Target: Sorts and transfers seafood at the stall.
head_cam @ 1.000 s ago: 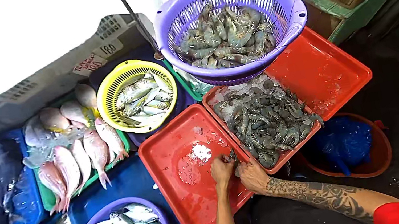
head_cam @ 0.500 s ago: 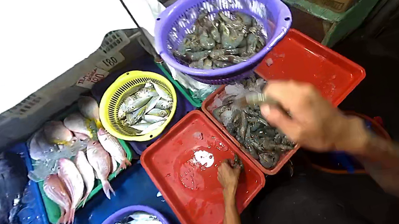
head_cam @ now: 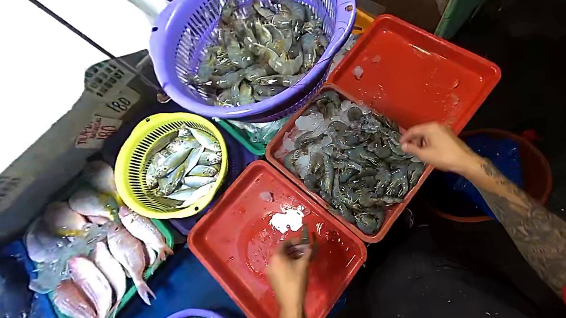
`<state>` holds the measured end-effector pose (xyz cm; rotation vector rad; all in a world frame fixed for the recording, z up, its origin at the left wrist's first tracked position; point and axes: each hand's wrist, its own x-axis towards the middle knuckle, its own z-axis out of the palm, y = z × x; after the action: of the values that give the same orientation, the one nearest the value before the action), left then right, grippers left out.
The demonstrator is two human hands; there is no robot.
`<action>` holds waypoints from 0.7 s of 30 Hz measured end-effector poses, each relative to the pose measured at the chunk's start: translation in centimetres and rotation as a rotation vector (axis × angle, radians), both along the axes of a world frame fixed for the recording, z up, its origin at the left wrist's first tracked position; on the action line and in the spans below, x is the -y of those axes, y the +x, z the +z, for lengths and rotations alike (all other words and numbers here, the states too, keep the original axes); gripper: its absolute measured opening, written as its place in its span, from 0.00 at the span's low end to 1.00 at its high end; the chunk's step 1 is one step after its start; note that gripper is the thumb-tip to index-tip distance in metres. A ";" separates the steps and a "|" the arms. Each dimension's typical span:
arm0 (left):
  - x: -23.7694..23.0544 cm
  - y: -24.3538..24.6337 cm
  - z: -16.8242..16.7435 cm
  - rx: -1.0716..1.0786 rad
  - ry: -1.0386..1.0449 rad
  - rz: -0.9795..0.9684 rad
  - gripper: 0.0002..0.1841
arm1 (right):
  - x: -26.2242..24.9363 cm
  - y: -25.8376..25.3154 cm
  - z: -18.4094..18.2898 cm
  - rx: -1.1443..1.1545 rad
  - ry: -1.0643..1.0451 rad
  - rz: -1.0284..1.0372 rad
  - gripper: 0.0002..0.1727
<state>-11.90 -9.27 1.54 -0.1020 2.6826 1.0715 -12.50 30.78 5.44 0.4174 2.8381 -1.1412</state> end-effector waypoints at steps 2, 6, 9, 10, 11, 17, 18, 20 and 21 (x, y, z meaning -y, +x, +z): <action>0.6 -1.5 8.0 -0.284 0.054 -0.035 0.16 | -1.6 1.2 -3.1 0.158 -0.062 -0.029 0.13; 1.3 -8.3 19.7 -0.642 0.126 -0.112 0.23 | -1.0 -0.4 -5.0 0.155 -0.086 -0.003 0.13; -3.1 -15.4 25.6 -0.740 0.009 -0.076 0.31 | 1.0 -4.9 -6.9 0.023 0.011 0.149 0.16; -5.3 -16.5 26.5 -0.765 -0.037 -0.045 0.31 | 1.7 -6.6 -7.9 -0.043 0.055 0.203 0.20; -7.7 -16.3 26.9 -0.826 -0.084 -0.009 0.30 | 2.3 -8.4 -8.8 -0.091 0.092 0.261 0.24; -18.7 -2.7 18.3 -1.059 -0.085 0.135 0.11 | 2.8 -14.3 -10.2 -0.046 0.213 0.626 0.41; -18.6 -0.9 15.5 -0.950 -0.067 0.163 0.10 | 2.7 -14.8 -10.0 -0.025 0.224 0.667 0.40; -17.4 2.0 10.4 -0.657 -0.055 0.233 0.10 | 2.8 -15.5 -9.9 0.022 0.271 0.738 0.39; -16.6 3.4 8.4 -0.500 -0.062 0.277 0.11 | 3.1 -15.7 -10.0 0.064 0.311 0.777 0.38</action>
<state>-8.53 7.29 9.94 -0.2542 3.2246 1.2267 -28.21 27.64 -4.51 -0.5892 2.6816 -0.5223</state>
